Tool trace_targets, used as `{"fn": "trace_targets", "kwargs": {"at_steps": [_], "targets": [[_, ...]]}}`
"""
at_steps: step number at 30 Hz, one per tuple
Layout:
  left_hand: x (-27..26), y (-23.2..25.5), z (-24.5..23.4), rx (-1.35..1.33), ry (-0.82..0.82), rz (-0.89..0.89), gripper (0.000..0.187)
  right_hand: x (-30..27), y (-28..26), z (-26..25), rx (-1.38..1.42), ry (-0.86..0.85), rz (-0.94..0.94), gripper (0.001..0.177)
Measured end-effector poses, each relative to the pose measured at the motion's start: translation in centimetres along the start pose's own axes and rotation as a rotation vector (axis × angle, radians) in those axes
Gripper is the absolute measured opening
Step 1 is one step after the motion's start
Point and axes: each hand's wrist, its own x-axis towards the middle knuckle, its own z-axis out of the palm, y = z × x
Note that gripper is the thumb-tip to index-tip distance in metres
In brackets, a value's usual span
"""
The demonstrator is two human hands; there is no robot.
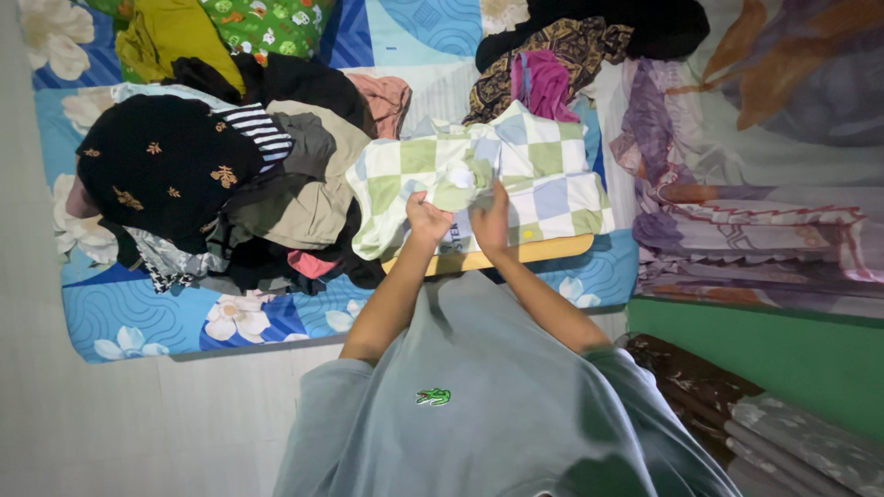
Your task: The person picks up a shirt from a pile on a bed, spreads it out on a small wooden tray, folds it into a square by hand, and places it into an open closet shelf.
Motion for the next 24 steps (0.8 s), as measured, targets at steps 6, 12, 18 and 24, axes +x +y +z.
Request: {"fn": "trace_targets", "kwargs": {"at_steps": [6,12,18,24], "targets": [[-0.8,-1.0,0.8,-0.067,-0.016,0.033,0.059,1.0,0.8,1.4,0.866,-0.278,1.295,0.063],[-1.0,-1.8,0.6,-0.028,-0.033,0.043,0.039,2.8,0.9,1.4,1.777,-0.183,1.023,0.052],[-1.5,-1.7,0.3,-0.074,0.086,0.084,0.034,6.0,2.7,-1.0,1.848,0.073,0.88,0.039],[-2.4,-0.2,0.3,-0.071,0.068,0.168,0.033,7.8,5.8,-6.5,1.924,0.296,0.833,0.047]]}}
